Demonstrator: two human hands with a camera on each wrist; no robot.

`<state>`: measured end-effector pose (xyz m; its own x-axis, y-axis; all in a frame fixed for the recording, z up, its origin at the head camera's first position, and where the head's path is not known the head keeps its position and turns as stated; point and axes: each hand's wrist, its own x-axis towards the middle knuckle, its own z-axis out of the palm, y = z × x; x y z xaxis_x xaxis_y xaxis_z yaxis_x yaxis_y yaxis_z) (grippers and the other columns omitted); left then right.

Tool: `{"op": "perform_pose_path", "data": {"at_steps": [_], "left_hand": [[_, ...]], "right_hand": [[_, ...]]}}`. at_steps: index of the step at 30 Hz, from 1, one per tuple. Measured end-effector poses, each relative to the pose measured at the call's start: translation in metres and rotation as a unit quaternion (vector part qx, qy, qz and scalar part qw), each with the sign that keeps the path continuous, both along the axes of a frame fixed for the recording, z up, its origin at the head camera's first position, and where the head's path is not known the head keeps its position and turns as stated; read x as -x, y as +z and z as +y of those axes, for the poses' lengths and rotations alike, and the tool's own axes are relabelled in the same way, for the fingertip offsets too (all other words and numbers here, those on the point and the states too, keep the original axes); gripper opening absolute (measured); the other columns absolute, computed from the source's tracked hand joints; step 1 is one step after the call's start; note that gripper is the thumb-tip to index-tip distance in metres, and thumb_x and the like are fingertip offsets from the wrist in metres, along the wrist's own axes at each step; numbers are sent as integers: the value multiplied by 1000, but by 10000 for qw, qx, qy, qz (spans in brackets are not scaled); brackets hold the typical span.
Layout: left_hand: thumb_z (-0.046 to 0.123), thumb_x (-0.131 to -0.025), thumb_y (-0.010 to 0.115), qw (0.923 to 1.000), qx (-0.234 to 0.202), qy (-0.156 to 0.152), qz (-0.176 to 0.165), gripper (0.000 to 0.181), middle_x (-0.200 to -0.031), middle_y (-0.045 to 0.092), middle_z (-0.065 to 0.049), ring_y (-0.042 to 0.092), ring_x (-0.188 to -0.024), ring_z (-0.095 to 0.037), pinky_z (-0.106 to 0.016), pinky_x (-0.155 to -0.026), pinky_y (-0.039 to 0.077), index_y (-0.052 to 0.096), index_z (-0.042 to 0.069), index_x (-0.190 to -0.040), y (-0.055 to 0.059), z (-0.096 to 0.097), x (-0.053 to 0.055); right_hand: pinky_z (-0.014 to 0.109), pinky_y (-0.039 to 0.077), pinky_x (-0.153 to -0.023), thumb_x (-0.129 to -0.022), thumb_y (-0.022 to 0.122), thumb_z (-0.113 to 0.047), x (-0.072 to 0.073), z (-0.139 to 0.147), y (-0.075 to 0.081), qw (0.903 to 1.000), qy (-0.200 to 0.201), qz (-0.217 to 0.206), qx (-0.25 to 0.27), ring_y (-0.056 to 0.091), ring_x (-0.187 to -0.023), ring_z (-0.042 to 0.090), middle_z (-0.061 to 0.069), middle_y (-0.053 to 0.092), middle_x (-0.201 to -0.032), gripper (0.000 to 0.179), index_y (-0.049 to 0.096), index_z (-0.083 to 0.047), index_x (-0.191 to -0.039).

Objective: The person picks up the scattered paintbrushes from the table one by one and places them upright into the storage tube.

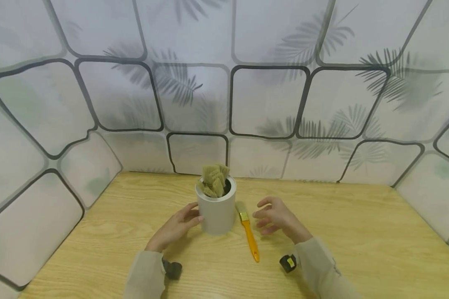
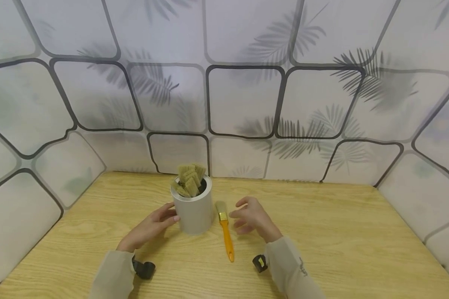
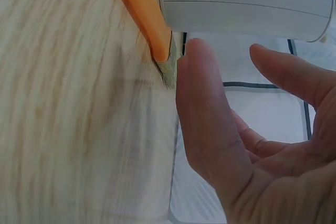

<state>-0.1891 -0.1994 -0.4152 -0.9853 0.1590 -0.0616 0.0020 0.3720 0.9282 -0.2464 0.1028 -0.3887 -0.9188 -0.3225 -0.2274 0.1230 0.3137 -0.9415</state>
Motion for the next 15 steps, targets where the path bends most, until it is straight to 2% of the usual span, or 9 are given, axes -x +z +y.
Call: {"op": "perform_pose_path", "data": {"at_steps": [9,15], "left_hand": [[31,-102,63,10000,37,-20,40,69,-148,48,-27,44,-137,-45,-65,-109,33,33,0,-156,-1,-1,0],[30,-102,64,10000,-35,6,21,69,-147,49,-26,44,-137,-44,-65,-110,34,34,1,-156,-2,-1,1]], "right_hand": [[39,61,-56,-89,69,-1,0,-6,-6,9996,110,-145,-193,69,-68,25,22,68,-94,43,47,12,-123],[35,60,-53,-85,71,3,-2,-11,-12,9991,205,-153,-340,69,-67,22,20,66,-97,49,48,14,-126]]}}
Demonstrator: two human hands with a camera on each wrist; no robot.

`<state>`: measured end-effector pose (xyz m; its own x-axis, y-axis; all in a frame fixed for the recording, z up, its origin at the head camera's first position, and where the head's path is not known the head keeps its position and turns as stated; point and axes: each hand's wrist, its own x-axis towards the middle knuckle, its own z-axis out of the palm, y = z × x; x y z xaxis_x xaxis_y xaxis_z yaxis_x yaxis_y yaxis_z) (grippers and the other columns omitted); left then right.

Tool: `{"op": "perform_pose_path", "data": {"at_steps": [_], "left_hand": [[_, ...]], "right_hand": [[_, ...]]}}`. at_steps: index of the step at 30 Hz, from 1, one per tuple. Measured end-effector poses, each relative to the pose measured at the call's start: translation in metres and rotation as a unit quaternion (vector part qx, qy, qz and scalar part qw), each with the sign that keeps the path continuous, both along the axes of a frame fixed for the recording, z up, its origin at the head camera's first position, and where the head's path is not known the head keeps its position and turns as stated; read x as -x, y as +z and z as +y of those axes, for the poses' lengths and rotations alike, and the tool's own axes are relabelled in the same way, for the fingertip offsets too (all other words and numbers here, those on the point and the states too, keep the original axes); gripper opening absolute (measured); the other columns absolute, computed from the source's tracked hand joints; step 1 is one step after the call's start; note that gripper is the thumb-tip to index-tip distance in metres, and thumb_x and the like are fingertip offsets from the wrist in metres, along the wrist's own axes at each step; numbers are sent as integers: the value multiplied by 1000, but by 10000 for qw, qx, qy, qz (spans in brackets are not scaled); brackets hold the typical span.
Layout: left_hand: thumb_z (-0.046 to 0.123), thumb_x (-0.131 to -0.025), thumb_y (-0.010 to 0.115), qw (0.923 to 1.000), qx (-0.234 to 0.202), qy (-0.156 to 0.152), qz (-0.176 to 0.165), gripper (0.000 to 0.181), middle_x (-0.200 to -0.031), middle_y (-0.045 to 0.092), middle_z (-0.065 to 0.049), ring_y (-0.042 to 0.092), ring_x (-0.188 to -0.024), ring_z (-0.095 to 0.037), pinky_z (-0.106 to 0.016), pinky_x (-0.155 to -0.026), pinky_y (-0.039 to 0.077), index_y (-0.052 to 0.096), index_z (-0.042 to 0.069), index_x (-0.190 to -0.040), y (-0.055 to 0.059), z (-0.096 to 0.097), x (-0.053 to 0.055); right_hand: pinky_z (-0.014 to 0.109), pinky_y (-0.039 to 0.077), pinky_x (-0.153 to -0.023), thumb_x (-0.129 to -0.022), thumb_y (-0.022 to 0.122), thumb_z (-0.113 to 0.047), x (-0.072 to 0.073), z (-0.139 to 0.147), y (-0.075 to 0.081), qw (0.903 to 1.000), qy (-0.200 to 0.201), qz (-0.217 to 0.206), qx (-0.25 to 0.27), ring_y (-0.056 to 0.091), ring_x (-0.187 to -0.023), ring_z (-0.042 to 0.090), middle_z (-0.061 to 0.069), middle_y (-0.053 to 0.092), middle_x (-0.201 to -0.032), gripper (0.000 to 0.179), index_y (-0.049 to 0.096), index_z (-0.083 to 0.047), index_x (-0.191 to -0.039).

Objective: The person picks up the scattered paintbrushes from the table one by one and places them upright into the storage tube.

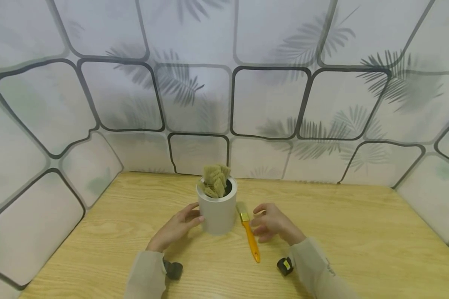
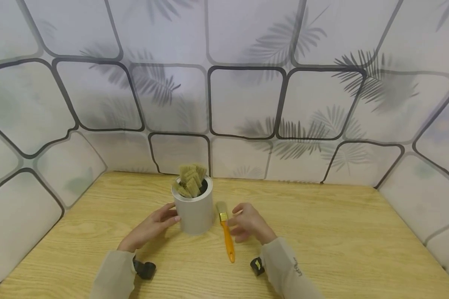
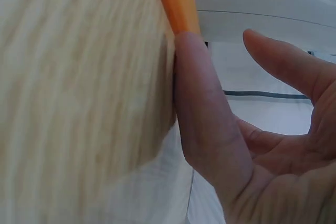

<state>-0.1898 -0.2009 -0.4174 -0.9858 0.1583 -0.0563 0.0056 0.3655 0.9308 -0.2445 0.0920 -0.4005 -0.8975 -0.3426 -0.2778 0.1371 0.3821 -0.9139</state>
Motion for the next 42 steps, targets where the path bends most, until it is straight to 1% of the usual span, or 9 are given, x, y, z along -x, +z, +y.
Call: {"op": "perform_pose_path", "data": {"at_steps": [4,9,13,16,25,30,35,38,42], "left_hand": [[31,-102,64,10000,19,-47,9,70,-147,48,-27,44,-137,-45,-65,-109,35,33,-1,-156,0,1,-1],[33,-102,63,9999,40,-92,-1,71,-148,47,-27,43,-138,-45,-65,-109,35,32,0,-156,1,1,-1],[32,-102,63,10000,19,-61,3,70,-148,48,-27,43,-138,-45,-65,-109,35,32,1,-156,3,0,-2],[30,-103,63,10000,5,-80,26,68,-148,47,-27,43,-138,-45,-64,-109,35,32,1,-156,4,-1,-2],[30,-102,63,10000,22,-49,-8,69,-149,47,-27,43,-138,-44,-64,-110,33,33,2,-157,4,0,0],[30,-103,62,9999,61,-128,-14,68,-149,46,-28,42,-138,-45,-64,-110,33,31,0,-157,5,0,-1],[29,-104,61,9999,24,-167,-5,68,-149,45,-29,42,-138,-46,-65,-110,34,30,-1,-157,5,-1,-2],[28,-104,61,9999,0,-151,-7,68,-149,45,-29,42,-138,-46,-65,-109,34,31,-2,-156,5,-1,-3],[28,-104,61,9999,40,-130,-12,68,-150,45,-28,42,-138,-46,-65,-109,34,30,-1,-156,5,0,-2]], "right_hand": [[34,59,-53,-81,72,6,-1,-3,-3,9998,-7,-17,-178,68,-69,22,19,64,-97,53,48,15,-127],[33,59,-51,-80,73,8,-1,-7,-5,9994,-130,13,-330,64,-66,21,18,62,-93,46,52,14,-121],[31,57,-49,-77,77,7,-2,-13,-6,9979,-89,213,-613,61,-56,18,16,63,-84,44,53,11,-115],[30,57,-48,-74,79,9,-3,-18,-5,9954,-84,407,-868,59,-52,18,15,61,-81,45,53,9,-111],[30,57,-47,-69,77,16,-4,-21,-2,9893,-50,624,-1318,60,-51,19,14,57,-82,42,56,8,-105],[30,56,-46,-67,77,16,-6,-21,-3,9869,-24,830,-1384,61,-51,20,12,58,-83,42,56,5,-101],[32,57,-48,-68,77,16,-5,-21,-2,9863,52,908,-1374,63,-54,22,13,61,-81,45,54,3,-105],[33,58,-49,-69,76,15,-5,-18,-1,9887,32,854,-1229,64,-57,22,14,61,-79,45,55,3,-107],[33,58,-49,-72,75,13,-3,-12,-1,9944,-48,696,-797,64,-58,20,14,64,-80,44,55,4,-110]]}}
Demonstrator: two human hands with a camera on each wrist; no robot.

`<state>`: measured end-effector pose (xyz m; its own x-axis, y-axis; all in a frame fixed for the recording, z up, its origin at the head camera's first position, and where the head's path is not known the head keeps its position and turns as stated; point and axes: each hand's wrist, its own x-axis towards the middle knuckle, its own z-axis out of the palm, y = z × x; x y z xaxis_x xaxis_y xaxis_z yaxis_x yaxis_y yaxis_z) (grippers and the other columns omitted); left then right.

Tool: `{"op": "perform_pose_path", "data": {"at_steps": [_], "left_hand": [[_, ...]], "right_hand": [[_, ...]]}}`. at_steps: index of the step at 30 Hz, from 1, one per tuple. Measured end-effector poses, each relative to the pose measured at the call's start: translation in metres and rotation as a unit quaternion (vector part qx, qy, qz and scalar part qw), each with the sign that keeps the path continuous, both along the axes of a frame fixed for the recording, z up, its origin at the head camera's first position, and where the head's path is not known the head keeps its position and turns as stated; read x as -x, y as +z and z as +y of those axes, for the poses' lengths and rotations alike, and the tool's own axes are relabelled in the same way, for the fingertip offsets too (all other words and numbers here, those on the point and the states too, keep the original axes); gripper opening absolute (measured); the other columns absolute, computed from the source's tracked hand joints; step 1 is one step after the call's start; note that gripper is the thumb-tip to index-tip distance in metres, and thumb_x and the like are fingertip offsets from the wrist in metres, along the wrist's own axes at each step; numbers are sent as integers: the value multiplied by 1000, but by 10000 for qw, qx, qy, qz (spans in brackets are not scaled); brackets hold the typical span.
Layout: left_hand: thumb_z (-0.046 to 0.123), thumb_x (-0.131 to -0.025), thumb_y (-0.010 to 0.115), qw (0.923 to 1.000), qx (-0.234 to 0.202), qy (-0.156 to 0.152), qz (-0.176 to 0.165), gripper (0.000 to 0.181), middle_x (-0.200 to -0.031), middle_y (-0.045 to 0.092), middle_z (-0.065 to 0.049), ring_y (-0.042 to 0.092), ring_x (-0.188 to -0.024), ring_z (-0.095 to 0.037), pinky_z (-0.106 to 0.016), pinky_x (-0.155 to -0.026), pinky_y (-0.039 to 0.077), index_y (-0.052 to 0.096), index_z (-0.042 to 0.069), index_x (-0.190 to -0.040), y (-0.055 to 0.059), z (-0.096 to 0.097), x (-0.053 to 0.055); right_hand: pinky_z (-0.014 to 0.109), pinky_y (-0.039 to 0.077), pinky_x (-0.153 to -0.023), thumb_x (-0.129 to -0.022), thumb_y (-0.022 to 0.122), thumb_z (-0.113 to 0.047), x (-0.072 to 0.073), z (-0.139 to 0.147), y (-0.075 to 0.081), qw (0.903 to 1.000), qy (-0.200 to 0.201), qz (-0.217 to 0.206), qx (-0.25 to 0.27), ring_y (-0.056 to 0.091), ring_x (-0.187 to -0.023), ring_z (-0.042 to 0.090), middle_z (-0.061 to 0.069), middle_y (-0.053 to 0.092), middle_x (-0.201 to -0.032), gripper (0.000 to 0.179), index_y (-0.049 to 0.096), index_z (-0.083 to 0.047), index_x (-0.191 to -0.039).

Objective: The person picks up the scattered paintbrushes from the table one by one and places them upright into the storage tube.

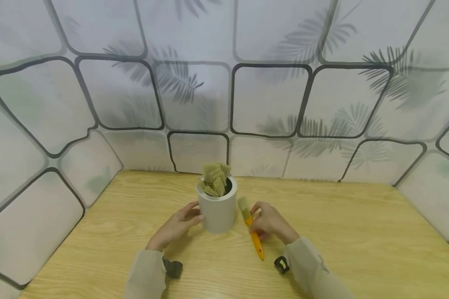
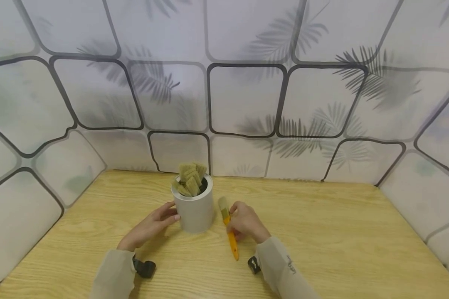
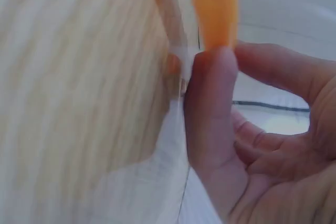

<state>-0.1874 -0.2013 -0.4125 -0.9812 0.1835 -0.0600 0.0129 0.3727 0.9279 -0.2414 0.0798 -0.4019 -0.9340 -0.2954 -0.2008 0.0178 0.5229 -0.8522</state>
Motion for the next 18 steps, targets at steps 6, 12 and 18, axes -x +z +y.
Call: {"op": "perform_pose_path", "data": {"at_steps": [6,12,18], "left_hand": [[29,-104,61,10000,52,24,34,68,-149,45,-28,43,-138,-46,-64,-108,36,31,-2,-156,1,1,-1],[28,-104,61,10000,49,0,45,67,-149,46,-29,43,-137,-47,-65,-108,36,31,-2,-156,2,1,-2],[27,-104,61,10000,33,21,58,66,-148,47,-29,44,-137,-47,-66,-109,34,32,-2,-156,1,1,-1]], "right_hand": [[28,54,-48,-77,69,15,6,8,0,9963,-81,-139,846,60,-56,18,15,65,-82,45,50,6,-117],[30,56,-50,-81,67,15,10,13,4,9912,-251,-213,1281,63,-60,20,16,64,-85,47,47,6,-122],[35,60,-56,-86,66,14,10,16,14,9861,-411,-135,1602,66,-68,22,17,63,-90,49,44,6,-129]]}}
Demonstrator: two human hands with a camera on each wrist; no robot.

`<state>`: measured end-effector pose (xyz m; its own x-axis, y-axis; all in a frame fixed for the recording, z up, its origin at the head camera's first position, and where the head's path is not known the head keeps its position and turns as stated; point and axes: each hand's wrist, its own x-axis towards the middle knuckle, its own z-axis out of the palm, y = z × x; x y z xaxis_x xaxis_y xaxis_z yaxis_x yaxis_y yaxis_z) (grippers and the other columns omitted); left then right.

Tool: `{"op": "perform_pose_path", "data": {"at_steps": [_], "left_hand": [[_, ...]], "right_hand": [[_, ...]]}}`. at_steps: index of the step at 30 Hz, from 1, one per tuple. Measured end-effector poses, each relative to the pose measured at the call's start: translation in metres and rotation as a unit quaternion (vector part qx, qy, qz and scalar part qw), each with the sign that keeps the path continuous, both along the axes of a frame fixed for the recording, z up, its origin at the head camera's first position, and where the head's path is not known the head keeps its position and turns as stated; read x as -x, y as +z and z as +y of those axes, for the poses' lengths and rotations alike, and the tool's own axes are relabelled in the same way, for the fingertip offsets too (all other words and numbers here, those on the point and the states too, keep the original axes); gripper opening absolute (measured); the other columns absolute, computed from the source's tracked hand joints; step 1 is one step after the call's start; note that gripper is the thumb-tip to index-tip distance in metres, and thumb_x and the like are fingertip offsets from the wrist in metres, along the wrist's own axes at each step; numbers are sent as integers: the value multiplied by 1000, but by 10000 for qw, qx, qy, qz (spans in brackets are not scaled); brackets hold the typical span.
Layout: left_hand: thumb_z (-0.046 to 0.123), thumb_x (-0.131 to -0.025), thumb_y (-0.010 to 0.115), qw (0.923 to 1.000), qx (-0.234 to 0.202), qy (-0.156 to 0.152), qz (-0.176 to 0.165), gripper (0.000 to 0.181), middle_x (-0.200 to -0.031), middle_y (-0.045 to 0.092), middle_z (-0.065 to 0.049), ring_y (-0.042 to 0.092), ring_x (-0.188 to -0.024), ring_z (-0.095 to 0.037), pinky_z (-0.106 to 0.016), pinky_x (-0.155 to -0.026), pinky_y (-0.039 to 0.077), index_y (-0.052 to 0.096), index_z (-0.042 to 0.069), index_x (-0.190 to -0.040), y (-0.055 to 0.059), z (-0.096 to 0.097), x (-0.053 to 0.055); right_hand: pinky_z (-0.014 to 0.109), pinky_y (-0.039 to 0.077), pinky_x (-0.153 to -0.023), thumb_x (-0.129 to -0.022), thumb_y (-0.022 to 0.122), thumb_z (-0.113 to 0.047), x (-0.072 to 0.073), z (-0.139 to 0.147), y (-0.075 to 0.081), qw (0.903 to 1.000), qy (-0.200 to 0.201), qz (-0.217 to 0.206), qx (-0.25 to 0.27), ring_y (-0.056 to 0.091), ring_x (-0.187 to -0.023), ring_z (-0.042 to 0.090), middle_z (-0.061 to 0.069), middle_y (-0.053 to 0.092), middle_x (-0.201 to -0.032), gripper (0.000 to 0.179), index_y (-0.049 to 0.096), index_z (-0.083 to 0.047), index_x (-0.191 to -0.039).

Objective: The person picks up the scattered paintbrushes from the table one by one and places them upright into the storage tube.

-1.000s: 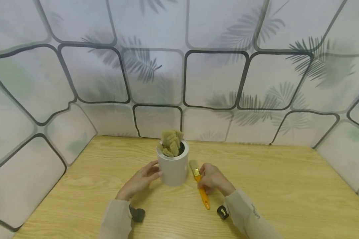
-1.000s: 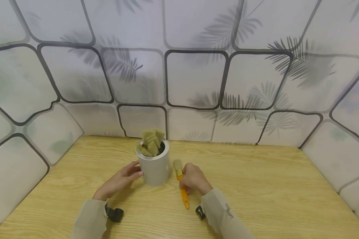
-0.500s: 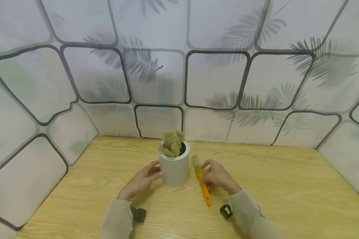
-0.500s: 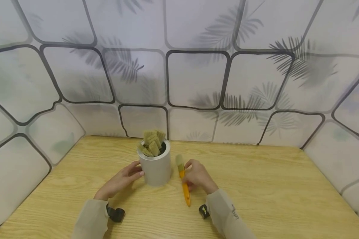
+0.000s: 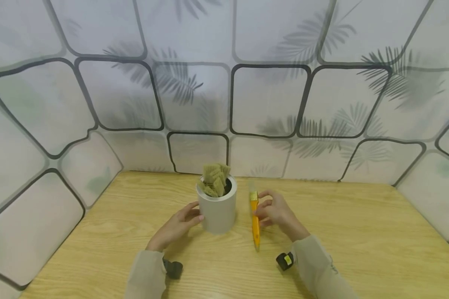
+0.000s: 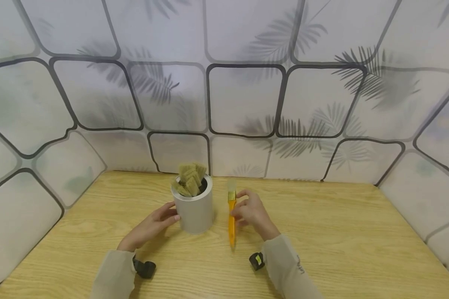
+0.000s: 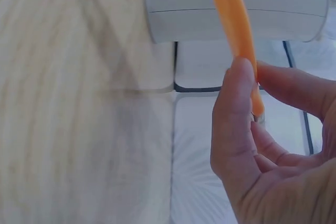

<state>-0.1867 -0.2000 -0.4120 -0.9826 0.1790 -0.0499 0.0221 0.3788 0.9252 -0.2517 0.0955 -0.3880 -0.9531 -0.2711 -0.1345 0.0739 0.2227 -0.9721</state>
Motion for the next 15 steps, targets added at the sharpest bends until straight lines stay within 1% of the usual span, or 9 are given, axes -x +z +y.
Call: {"op": "perform_pose_path", "data": {"at_steps": [5,8,12,15], "left_hand": [[27,-104,61,10000,-16,-2,-14,66,-148,47,-29,43,-137,-47,-66,-109,34,32,-2,-156,-1,0,0],[27,-104,61,10000,-29,-8,-7,67,-148,47,-29,43,-137,-46,-66,-109,34,31,-2,-156,-1,0,0],[27,-104,61,10000,-59,-16,-9,66,-148,47,-29,44,-137,-46,-65,-109,34,32,-2,-156,-1,0,1],[28,-104,61,10000,-41,1,-25,66,-148,47,-28,44,-137,-45,-65,-109,35,32,-1,-156,-2,-1,1]], "right_hand": [[36,61,-59,-88,66,14,0,2,10,9994,-169,146,260,66,-71,21,15,62,-90,50,42,6,-131],[37,61,-61,-89,66,14,1,3,16,9985,-329,154,415,67,-72,20,13,61,-89,49,43,5,-132],[39,62,-66,-91,65,11,3,4,23,9964,-532,173,631,68,-73,19,11,61,-92,53,41,4,-137],[38,62,-67,-91,65,11,3,4,29,9934,-652,281,897,68,-73,18,10,61,-92,56,37,5,-139]]}}
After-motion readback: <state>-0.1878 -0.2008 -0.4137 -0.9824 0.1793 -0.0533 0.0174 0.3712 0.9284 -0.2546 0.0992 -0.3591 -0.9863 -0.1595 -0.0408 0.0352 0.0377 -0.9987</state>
